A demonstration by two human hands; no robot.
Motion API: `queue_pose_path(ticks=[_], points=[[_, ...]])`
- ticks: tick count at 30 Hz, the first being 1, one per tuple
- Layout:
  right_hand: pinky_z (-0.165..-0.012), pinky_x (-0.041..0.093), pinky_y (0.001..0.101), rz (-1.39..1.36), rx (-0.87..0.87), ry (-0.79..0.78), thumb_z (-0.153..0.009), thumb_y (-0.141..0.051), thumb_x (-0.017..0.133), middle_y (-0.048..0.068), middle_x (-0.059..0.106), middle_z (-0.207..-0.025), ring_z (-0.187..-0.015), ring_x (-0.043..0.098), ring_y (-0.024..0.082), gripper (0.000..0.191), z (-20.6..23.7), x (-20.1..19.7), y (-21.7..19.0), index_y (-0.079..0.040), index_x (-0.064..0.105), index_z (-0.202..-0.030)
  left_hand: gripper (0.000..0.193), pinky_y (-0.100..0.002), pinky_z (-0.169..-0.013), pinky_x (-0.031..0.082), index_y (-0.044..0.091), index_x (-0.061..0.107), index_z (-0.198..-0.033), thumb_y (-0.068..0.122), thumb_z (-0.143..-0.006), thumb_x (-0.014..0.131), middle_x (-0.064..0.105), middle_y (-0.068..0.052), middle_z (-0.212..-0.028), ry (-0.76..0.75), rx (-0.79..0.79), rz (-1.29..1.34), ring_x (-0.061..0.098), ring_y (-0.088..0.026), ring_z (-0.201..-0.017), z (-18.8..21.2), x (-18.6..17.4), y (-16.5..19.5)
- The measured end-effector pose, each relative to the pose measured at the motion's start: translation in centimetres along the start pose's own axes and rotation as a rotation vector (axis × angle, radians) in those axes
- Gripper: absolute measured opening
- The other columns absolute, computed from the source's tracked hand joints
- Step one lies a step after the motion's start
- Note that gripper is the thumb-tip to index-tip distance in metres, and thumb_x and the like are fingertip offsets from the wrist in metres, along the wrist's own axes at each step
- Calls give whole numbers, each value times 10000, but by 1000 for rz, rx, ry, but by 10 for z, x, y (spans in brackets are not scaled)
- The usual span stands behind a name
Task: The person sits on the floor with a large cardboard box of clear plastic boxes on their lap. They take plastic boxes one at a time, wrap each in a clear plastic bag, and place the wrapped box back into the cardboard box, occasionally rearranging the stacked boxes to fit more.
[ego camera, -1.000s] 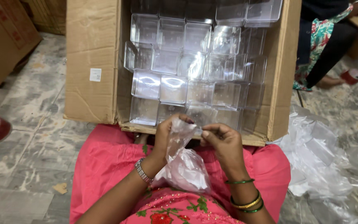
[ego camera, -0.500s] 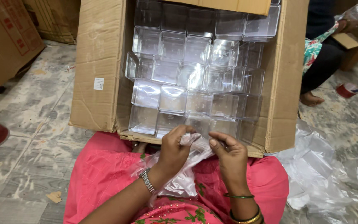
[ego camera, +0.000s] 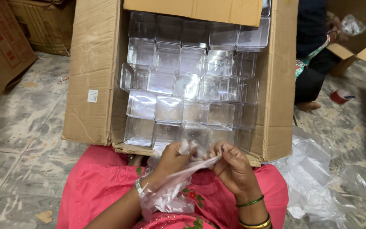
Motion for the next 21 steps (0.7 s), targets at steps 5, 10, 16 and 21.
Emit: queue_pose_path(ticks=[5, 10, 16, 21], points=[[-825, 579, 449, -211, 87, 147, -1030, -264, 575, 46, 607, -884, -831, 639, 197, 205, -8, -23, 3, -83, 599, -935, 256, -271, -694, 573, 17, 699, -968, 269, -1006, 672, 725, -58, -846, -245, -140, 265, 675, -136, -735, -11, -16, -7], [-704, 558, 324, -228, -66, 101, -1093, -270, 556, 70, 612, -944, -826, 628, 179, 221, -24, -39, -30, -79, 597, -990, 333, -213, -884, 597, 83, 671, -1120, 239, -845, 775, 777, -80, -1044, -132, -226, 230, 764, -107, -958, -32, -53, -20], [-585, 514, 243, 11, 37, 228, -819, -36, 632, 60, 607, -937, -746, 602, 138, 208, -23, -46, -18, -79, 589, -1017, 346, -335, -661, 534, -10, 667, -1076, 130, -767, 734, 675, -134, -930, -128, -79, 502, 654, -227, -776, -47, -56, -6], [-461, 436, 250, 765, -344, 498, -763, 113, 647, 22, 567, -911, -629, 530, 101, 382, -47, -54, -44, -44, 595, -1107, 273, -413, -605, 529, -45, 699, -969, 169, -800, 719, 699, -196, -793, 277, 88, -344, 679, -310, -685, -61, -73, 22]])
Point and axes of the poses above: each hand's wrist, its own z-axis away from the middle knuckle, its own x-axis out of the palm, y = z × x, the point moved 8 cm from there along -z, towards the middle knuckle
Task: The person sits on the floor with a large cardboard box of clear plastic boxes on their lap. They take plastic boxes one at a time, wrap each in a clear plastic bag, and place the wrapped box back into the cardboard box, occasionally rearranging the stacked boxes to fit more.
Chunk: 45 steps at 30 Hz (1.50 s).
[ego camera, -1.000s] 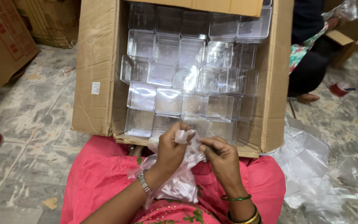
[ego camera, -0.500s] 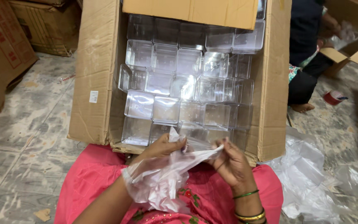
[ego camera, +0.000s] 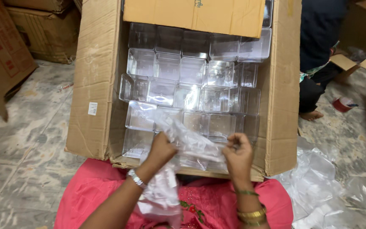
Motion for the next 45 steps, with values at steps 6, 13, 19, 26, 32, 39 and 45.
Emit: queue_pose_path(ticks=[6, 13, 19, 26, 32, 39, 45], points=[[-546, 532, 287, 425, 155, -21, -916, 25, 525, 116, 772, -927, -611, 662, 145, 345, -22, 29, 51, -40, 724, -1189, 282, -460, -635, 549, -42, 680, -965, 191, -819, 743, 705, -215, -774, 177, 112, -268, 696, -374, -734, -12, 10, 16], [-896, 558, 342, 139, -88, 40, -870, 40, 578, 149, 727, -1149, -1025, 679, 213, 389, 2, 14, 28, 45, 678, -1245, 174, -289, -374, 376, 18, 680, -966, 188, -944, 653, 539, -22, -612, -68, -347, 573, 464, -107, -432, 9, 36, -15], [-968, 575, 470, -759, 443, -188, -938, -286, 486, 147, 618, -1336, -1164, 638, 292, 528, 37, 27, 46, -25, 506, -1397, 272, -279, -431, 432, 16, 671, -783, 197, -987, 670, 586, -13, -570, -223, -44, 512, 530, -86, -458, 44, 44, 38], [-858, 565, 497, -1139, 566, -458, -935, -300, 521, 146, 611, -1302, -1106, 644, 310, 504, 92, 59, 39, -50, 509, -1372, 225, -306, -491, 394, 44, 748, -858, 236, -958, 687, 605, 1, -607, -113, -78, 201, 525, -99, -528, 55, 38, 33], [-805, 525, 441, -1085, 549, -460, -930, -219, 551, 131, 605, -1271, -1052, 641, 270, 473, 103, 38, 36, -56, 504, -1371, 317, -386, -734, 562, -9, 708, -999, 194, -763, 766, 742, -174, -900, -138, 585, -65, 734, -323, -832, 90, 42, 61], [-743, 479, 375, -824, 417, -425, -923, -124, 586, 113, 598, -1236, -990, 637, 223, 459, 124, -31, 17, -63, 499, -1370, 338, -384, -725, 592, 76, 722, -1089, 336, -881, 781, 763, -145, -953, -252, 233, -63, 759, -282, -800, 91, 79, 30], [-691, 439, 318, -426, 33, 348, -918, -43, 616, 97, 592, -1206, -937, 633, 182, 468, 73, -188, 10, -70, 495, -1369, 272, -397, -763, 591, 11, 749, -1046, 183, -850, 826, 737, -182, -1036, 147, 417, -258, 708, -295, -914, 59, 7, 42]])
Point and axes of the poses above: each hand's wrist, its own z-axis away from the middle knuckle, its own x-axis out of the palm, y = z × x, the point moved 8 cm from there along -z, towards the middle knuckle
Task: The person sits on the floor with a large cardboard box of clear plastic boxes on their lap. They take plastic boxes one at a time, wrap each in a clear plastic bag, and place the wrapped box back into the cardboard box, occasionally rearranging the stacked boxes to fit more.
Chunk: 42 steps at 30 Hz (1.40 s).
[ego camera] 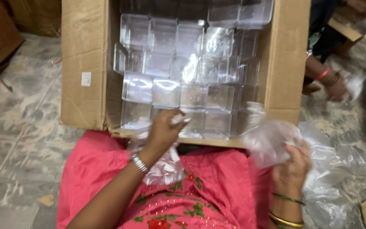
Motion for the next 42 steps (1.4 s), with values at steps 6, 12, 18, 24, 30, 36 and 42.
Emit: queue_pose_path(ticks=[6, 12, 18, 24, 30, 36, 42], points=[[-785, 381, 420, 659, -338, 785, -907, -56, 666, 160, 515, -1298, -1070, 522, 264, 528, 25, -136, -28, -50, 484, -1402, 286, -478, -765, 554, 57, 736, -1063, 206, -824, 791, 733, -185, -1023, 24, -60, -338, 697, -397, -898, 0, -43, -26], [-953, 314, 600, 1347, -255, 1028, -893, -115, 726, 262, 404, -1451, -1296, 357, 407, 623, 14, -135, -24, -18, 470, -1452, 279, -494, -715, 550, 145, 721, -1042, 196, -770, 757, 737, -116, -932, -157, -190, -517, 700, -364, -833, 9, -26, -31], [-1317, 314, 548, 1105, -1036, 377, -1104, -161, 703, 156, 494, -1492, -1445, 429, 336, 466, -60, 71, -61, -27, 462, -1480, 280, -484, -695, 556, 130, 710, -1015, 228, -759, 769, 725, -110, -906, -137, -219, -519, 699, -363, -804, 2, -27, -29], [-1153, 421, 545, 1409, -1261, -363, -921, -89, 746, 139, 633, -1273, -1309, 561, 397, 300, -114, 325, -27, -106, 694, -1216, 331, -487, -700, 549, 124, 690, -1039, 221, -734, 773, 699, -113, -883, -143, -243, -503, 689, -358, -807, 5, -25, -34], [-1031, 323, 772, 1995, -1378, -367, -954, -76, 617, 182, 514, -1546, -1393, 434, 515, 720, -176, 402, -10, -389, 460, -1583, 358, -488, -680, 554, 142, 671, -1054, 227, -721, 770, 682, -98, -929, -164, -248, -527, 683, -351, -809, 6, -20, -39], [-912, 420, 731, 2149, -1559, -381, -979, -133, 600, 199, 561, -1493, -1268, 538, 525, 768, -185, 402, -2, -418, 378, -1656, 344, -480, -667, 572, 146, 658, -1045, 287, -752, 770, 666, -80, -984, -267, -319, -593, 686, -327, -829, 9, -9, -50], [-754, 486, 545, 1995, -1797, -392, -1050, -254, 587, 168, 649, -1329, -1061, 633, 459, 544, -171, 411, -13, -353, 511, -1579, 308, -482, -677, 573, 150, 672, -1001, 320, -764, 772, 668, -85, -956, -229, -309, -588, 690, -332, -840, 11, -8, -51]])
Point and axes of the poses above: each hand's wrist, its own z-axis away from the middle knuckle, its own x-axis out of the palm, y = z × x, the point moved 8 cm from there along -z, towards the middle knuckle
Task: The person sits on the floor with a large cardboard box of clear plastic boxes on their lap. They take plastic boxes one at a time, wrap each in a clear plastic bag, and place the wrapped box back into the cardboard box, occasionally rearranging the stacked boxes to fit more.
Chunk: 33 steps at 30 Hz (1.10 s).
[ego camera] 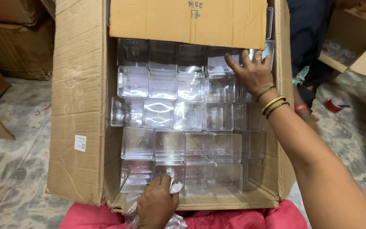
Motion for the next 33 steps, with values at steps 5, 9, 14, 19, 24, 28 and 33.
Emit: queue_pose_path(ticks=[5, 9, 14, 19, 24, 28, 33], points=[[-742, 475, 499, 51, -22, 49, -1032, -246, 601, 131, 654, -1301, -1012, 630, 410, 511, 0, -7, -1, -316, 572, -1538, 307, -479, -684, 574, 158, 678, -1017, 324, -774, 766, 667, -85, -952, -7, -4, -2, 691, -332, -838, 0, 2, -1], [-765, 487, 530, 5, -25, 42, -1045, -246, 588, 125, 637, -1373, -1061, 635, 429, 482, 1, -9, -2, -275, 570, -1526, 331, -484, -675, 572, 161, 685, -1032, 322, -756, 773, 668, -84, -951, -1, -9, -1, 691, -335, -826, -1, 0, 0], [-845, 486, 686, 92, -5, 48, -1021, -291, 585, 85, 625, -1347, -1094, 645, 439, 478, -4, -8, -4, -302, 547, -1498, 309, -481, -668, 568, 165, 689, -1015, 329, -766, 771, 666, -76, -945, -6, -14, 7, 691, -325, -818, -1, 2, 1], [-829, 487, 713, -114, -56, 0, -978, -393, 613, 168, 640, -1310, -1003, 640, 482, 555, -2, 1, 0, -223, 555, -1503, 285, -477, -650, 561, 154, 683, -965, 326, -758, 775, 663, -93, -912, 64, 46, -10, 680, -336, -782, 0, 0, 4], [-942, 525, 609, -120, -51, 40, -1031, -298, 651, 208, 606, -1466, -1140, 639, 449, 580, 7, -2, 7, -150, 545, -1582, 264, -474, -647, 557, 146, 669, -936, 280, -733, 770, 668, -90, -897, 126, 78, 6, 672, -339, -775, 3, -10, 9], [-1051, 543, 534, -266, -12, 137, -1082, -179, 676, 269, 536, -1504, -1318, 631, 436, 506, 28, -23, 5, -83, 504, -1549, 286, -499, -654, 550, 138, 659, -934, 227, -690, 777, 669, -104, -869, 80, 73, -11, 667, -356, -808, 4, -11, 11], [-1120, 531, 523, -528, -55, 175, -1032, -41, 662, 327, 461, -1534, -1320, 617, 429, 609, 90, -82, -38, -28, 425, -1593, 269, -498, -669, 545, 123, 652, -947, 243, -739, 774, 666, -116, -868, 150, 132, 10, 667, -361, -820, 10, -17, 16]])
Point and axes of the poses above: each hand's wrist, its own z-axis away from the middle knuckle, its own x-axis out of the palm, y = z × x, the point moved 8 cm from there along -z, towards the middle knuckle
